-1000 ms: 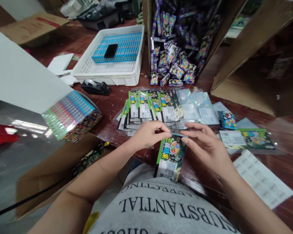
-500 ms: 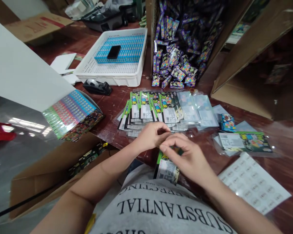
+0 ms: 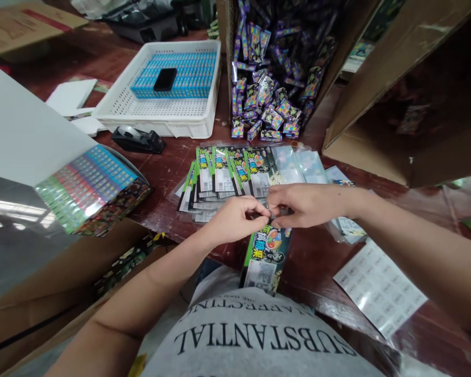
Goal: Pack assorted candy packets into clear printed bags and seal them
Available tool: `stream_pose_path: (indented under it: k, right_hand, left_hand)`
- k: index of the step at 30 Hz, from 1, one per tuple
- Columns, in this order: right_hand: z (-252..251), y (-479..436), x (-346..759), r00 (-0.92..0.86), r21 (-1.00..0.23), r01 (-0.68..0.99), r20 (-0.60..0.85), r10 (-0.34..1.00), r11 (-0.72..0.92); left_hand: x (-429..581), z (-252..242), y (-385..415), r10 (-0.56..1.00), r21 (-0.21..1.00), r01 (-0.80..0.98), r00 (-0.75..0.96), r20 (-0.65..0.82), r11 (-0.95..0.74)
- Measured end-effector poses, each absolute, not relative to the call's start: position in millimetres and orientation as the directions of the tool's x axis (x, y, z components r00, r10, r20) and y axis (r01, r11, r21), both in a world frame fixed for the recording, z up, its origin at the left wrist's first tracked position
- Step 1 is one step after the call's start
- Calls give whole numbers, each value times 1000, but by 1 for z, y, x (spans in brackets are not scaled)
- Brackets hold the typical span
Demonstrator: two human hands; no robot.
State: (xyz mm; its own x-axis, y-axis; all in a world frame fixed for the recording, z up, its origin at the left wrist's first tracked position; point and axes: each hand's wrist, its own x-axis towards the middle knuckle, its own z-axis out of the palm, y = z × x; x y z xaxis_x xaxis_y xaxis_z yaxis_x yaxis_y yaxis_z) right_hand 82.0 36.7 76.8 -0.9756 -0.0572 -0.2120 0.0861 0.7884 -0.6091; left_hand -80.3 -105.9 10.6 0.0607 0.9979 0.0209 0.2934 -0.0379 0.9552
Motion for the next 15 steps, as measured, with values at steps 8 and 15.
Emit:
stream_pose_path:
  k: [8,15]
  right_hand:
    - [66,17,81,-964,-222,266,-30,266,938]
    - [17,10,88,-962,-16,-125,245,-117,992]
  left_hand:
    - [-96,2,-111,996,979,185,-23,-82,85]
    - [-110,-25,-142,969,968,-217,-178,-170,130]
